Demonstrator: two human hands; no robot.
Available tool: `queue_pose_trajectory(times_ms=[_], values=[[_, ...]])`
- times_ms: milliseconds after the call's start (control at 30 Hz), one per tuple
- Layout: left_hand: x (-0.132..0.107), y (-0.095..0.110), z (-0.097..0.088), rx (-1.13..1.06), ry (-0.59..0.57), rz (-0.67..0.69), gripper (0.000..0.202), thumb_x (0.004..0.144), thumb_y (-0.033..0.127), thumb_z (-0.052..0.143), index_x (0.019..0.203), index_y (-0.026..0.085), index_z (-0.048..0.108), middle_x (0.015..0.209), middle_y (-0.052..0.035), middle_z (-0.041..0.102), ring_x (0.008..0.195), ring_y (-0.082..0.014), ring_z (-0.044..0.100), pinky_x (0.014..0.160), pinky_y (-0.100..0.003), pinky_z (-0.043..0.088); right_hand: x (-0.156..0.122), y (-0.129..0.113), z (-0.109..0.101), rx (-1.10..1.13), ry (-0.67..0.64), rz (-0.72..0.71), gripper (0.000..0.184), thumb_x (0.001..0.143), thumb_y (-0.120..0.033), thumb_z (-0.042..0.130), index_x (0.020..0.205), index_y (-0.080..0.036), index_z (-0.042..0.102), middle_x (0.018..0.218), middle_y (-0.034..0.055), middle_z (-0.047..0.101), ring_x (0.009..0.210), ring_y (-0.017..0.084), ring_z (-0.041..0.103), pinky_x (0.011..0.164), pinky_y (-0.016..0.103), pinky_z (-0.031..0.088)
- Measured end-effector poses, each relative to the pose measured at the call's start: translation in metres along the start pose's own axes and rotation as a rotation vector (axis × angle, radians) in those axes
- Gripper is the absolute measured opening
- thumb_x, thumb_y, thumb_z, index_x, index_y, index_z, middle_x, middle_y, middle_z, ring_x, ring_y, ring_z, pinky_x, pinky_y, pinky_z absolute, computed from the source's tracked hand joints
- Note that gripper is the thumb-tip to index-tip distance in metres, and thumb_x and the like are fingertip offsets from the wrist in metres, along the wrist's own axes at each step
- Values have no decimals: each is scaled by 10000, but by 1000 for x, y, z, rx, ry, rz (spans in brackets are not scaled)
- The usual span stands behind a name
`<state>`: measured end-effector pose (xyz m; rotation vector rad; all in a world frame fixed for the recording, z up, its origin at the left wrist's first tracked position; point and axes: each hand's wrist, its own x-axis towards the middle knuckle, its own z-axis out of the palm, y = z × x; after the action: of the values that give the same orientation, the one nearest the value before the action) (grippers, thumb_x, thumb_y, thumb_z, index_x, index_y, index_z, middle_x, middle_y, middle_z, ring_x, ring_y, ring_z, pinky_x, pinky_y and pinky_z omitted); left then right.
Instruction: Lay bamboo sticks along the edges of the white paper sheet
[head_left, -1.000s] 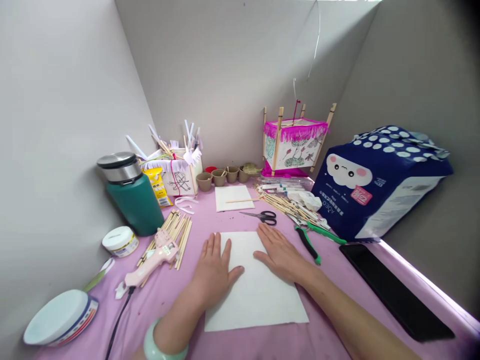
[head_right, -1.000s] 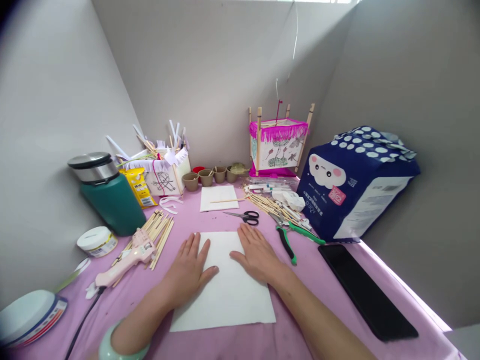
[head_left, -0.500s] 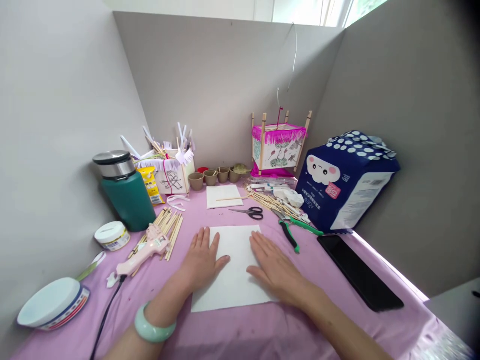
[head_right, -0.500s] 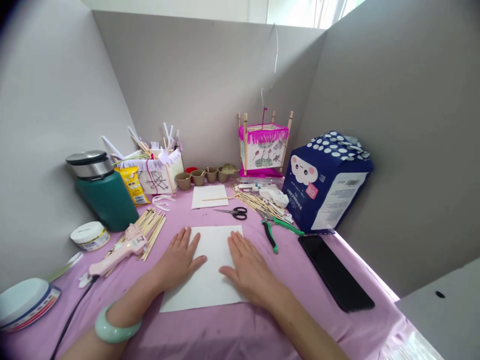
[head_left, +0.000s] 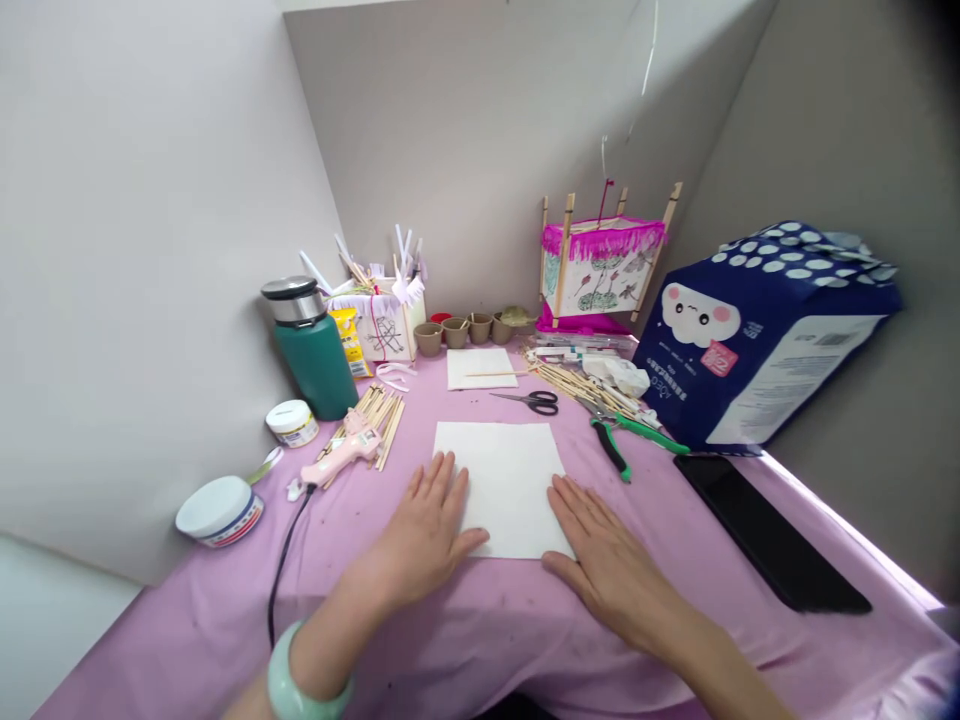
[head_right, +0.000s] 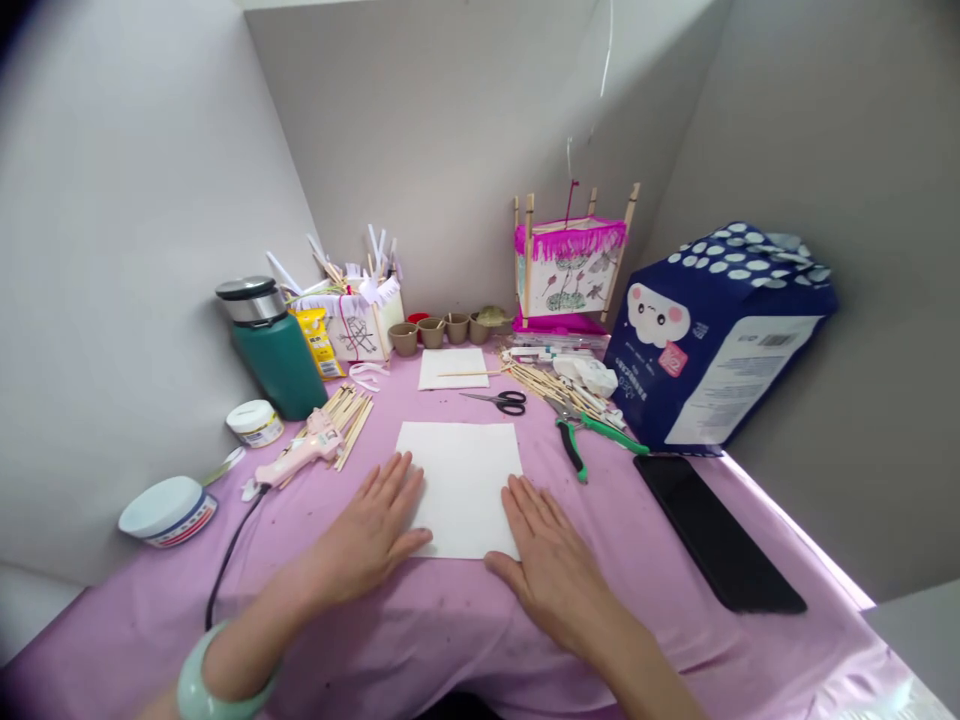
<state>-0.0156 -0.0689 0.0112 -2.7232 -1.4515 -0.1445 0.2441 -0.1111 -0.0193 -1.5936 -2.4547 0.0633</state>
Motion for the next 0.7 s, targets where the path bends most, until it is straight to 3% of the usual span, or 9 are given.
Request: queue_pose_trajectory(times_ms=[100, 200, 300, 433, 533, 600, 700], values=[[-17, 5, 7, -7, -41, -13, 698, 909, 573, 240, 1419, 98, 284, 1491, -200, 199, 1391, -295, 123, 1103, -507, 219, 2, 4, 5, -30, 47, -35, 709, 910, -567, 342, 1422, -77, 322, 1477, 137, 209, 1366, 251, 198, 1107, 456, 255], [-20, 5, 10, -11, -43, -28, 711, 906, 579, 237, 1418, 89, 285, 1489, -211, 191, 1388, -313, 124, 1102, -521, 215, -2, 12, 9, -73, 103, -62, 680, 914, -543, 354, 1416, -84, 339, 1470, 136, 239, 1354, 251, 236, 1093, 448, 284], [-18, 4, 10, -19, -32, -20, 727, 902, 588, 235, 1414, 75, 286, 1485, -219, 202, 1385, -318, 134, 1102, -524, 215, -20, 25, 14, -144, 196, -54, 690, 902, -542, 379, 1417, -84, 338, 1453, 143, 284, 1318, 273, 314, 1063, 453, 322], [-17, 2, 11, -35, 15, -15, 723, 901, 578, 269, 1414, 69, 275, 1482, -215, 226, 1383, -312, 168, 1100, -516, 235, -55, 40, 18, -230, 355, -77, 726, 905, -528, 361, 1471, -106, 193, 1442, 144, 313, 1259, 294, 401, 1032, 469, 338], [-22, 4, 9, -35, 140, -42, 668, 908, 518, 339, 1391, 58, 312, 1474, -219, 255, 1378, -323, 195, 1084, -522, 267, -79, 43, 20, -275, 403, -69, 733, 910, -524, 335, 1482, -113, 131, 1438, 156, 318, 1251, 320, 403, 1024, 509, 318], [-35, 10, 7, -47, 302, -65, 568, 912, 410, 407, 1356, 58, 361, 1456, -216, 305, 1367, -319, 235, 1070, -518, 292, -97, 41, 23, -294, 427, -67, 732, 913, -510, 329, 1479, -93, 126, 1433, 176, 317, 1266, 346, 374, 1016, 538, 306], [-74, 26, 16, -139, 580, -25, 393, 873, 186, 471, 1255, 94, 464, 1297, -188, 513, 1230, -259, 451, 998, -438, 397, -129, 35, 31, -266, 475, -68, 690, 913, -433, 363, 1468, -72, 169, 1406, 198, 353, 1268, 370, 360, 1002, 555, 315]])
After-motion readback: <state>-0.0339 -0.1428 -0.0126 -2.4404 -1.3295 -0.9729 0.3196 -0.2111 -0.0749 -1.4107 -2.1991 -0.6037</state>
